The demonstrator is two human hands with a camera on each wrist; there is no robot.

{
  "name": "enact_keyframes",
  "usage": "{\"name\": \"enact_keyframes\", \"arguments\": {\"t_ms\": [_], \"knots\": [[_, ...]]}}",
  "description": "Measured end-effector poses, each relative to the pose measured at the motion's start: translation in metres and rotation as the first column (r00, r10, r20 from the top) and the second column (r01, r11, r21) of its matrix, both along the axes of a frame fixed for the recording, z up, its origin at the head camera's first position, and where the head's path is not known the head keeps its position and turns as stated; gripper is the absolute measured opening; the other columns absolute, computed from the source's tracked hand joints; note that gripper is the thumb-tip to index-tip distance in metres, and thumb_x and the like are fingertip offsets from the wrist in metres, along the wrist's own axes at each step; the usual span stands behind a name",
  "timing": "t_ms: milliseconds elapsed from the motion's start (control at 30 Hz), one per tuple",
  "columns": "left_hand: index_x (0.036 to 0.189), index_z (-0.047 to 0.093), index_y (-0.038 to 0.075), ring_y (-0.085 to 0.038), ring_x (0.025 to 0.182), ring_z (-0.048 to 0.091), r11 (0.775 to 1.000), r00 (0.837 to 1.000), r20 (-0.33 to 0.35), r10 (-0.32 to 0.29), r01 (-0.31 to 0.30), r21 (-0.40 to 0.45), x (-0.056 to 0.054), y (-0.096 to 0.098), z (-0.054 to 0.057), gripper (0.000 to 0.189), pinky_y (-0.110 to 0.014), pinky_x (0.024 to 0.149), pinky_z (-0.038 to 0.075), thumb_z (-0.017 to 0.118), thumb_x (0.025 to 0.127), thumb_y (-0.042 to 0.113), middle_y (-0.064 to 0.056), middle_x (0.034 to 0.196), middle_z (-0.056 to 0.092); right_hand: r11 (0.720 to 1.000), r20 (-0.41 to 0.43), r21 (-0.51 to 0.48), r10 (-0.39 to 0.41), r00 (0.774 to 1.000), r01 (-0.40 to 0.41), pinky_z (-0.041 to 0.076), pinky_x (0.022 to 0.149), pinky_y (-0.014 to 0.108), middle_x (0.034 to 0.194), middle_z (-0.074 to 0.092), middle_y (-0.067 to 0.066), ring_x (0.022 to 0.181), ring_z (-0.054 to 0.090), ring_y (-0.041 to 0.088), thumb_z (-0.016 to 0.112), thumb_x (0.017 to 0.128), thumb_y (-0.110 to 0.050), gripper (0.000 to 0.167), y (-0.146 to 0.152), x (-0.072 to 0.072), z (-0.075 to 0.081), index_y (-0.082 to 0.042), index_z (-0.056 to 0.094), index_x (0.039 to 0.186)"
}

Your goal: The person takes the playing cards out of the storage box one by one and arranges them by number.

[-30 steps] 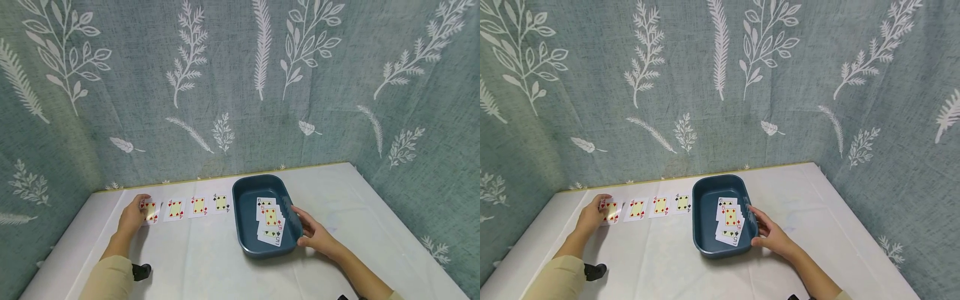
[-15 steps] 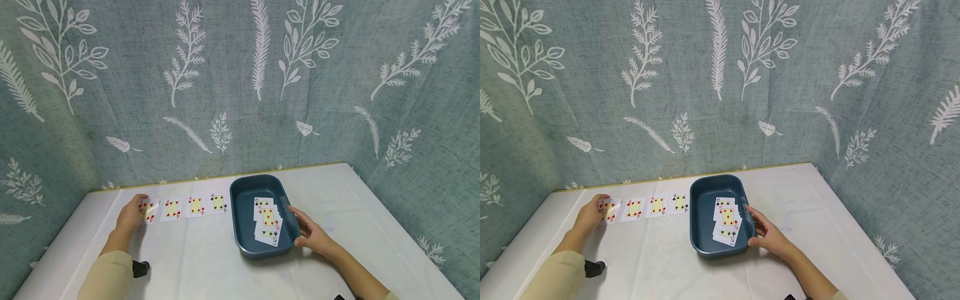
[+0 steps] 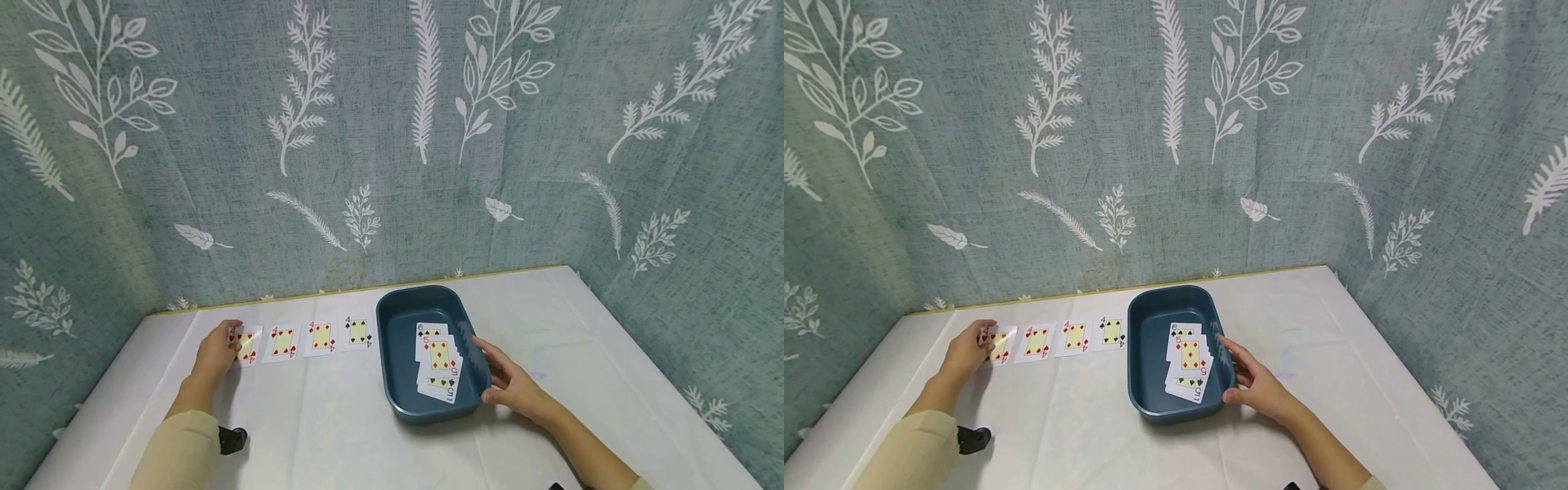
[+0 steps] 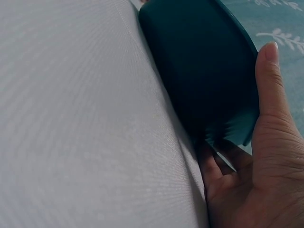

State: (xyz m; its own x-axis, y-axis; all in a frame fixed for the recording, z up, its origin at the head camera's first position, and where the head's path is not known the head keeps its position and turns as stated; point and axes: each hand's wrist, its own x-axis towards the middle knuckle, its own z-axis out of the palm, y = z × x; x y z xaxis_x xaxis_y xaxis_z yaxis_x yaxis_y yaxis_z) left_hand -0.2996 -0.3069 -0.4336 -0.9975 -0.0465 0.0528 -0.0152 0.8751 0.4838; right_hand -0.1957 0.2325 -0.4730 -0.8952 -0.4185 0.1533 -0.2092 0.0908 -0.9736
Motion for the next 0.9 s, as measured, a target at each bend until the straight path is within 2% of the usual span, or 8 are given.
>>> {"name": "enact_keyframes", "arguments": {"t_ms": [167, 333, 467, 567, 733, 900], "knots": [[0.130, 0.042, -0.006, -0.055, 0.119, 0.038, 1.000, 1.000, 0.024, -0.019, 0.019, -0.011, -0.001, 0.000, 0.005, 0.045, -0.061, 0.094, 0.034, 0.056, 0.087, -0.007, -0.038, 0.130, 0.041, 1.000, 0.005, 0.012, -0.006, 1.000, 0.006, 0.039, 0.094, 0.015, 0.149, 0.025, 0.029, 0.131, 0.033, 0.047, 0.074, 0.080, -0.040, 0.091, 0.001, -0.001, 0.001, -0.017, 0.021, 0.151], [0.129, 0.042, -0.008, -0.055, 0.118, 0.040, 0.999, 0.999, 0.020, -0.038, 0.038, -0.034, -0.003, -0.001, 0.002, 0.045, -0.061, 0.095, 0.034, 0.056, 0.087, -0.007, -0.039, 0.127, 0.043, 1.000, -0.005, 0.024, -0.008, 1.000, 0.008, 0.039, 0.094, 0.014, 0.148, 0.025, 0.031, 0.130, 0.035, 0.047, 0.073, 0.080, -0.041, 0.092, 0.002, 0.000, 0.001, -0.016, 0.021, 0.151], [0.124, 0.045, -0.011, -0.053, 0.106, 0.048, 0.996, 0.998, -0.045, -0.046, 0.042, -0.076, -0.003, 0.001, 0.001, 0.041, -0.059, 0.088, 0.039, 0.058, 0.086, -0.006, -0.039, 0.113, 0.050, 1.000, -0.002, 0.022, -0.012, 1.000, 0.012, 0.040, 0.094, 0.015, 0.148, 0.026, 0.031, 0.130, 0.035, 0.047, 0.074, 0.080, -0.041, 0.092, 0.002, 0.001, 0.003, -0.016, 0.021, 0.151], [0.120, 0.049, -0.012, -0.053, 0.099, 0.051, 0.995, 0.994, -0.106, -0.025, 0.014, -0.095, -0.001, 0.004, 0.001, 0.038, -0.059, 0.082, 0.041, 0.060, 0.085, -0.005, -0.037, 0.106, 0.052, 0.999, 0.003, 0.032, -0.022, 1.000, 0.022, 0.040, 0.094, 0.015, 0.148, 0.026, 0.030, 0.130, 0.036, 0.046, 0.074, 0.080, -0.040, 0.091, 0.002, 0.001, 0.003, -0.017, 0.022, 0.151], [0.120, 0.050, -0.010, -0.050, 0.098, 0.052, 0.996, 0.986, -0.160, 0.038, -0.051, -0.079, 0.005, 0.007, -0.003, 0.038, -0.058, 0.080, 0.042, 0.062, 0.084, -0.003, -0.033, 0.107, 0.053, 0.999, 0.018, 0.043, -0.026, 0.999, 0.025, 0.040, 0.094, 0.017, 0.148, 0.026, 0.029, 0.129, 0.038, 0.044, 0.074, 0.080, -0.040, 0.091, 0.001, 0.001, 0.002, -0.018, 0.022, 0.151], [0.128, 0.045, -0.008, -0.045, 0.101, 0.053, 0.999, 0.980, -0.196, 0.029, -0.037, -0.039, 0.005, 0.016, -0.002, 0.043, -0.056, 0.084, 0.042, 0.059, 0.088, -0.001, -0.030, 0.111, 0.051, 0.999, 0.007, 0.033, -0.023, 1.000, 0.022, 0.041, 0.094, 0.016, 0.148, 0.026, 0.031, 0.129, 0.038, 0.046, 0.074, 0.080, -0.040, 0.092, 0.001, 0.002, 0.002, -0.017, 0.021, 0.151]]}}
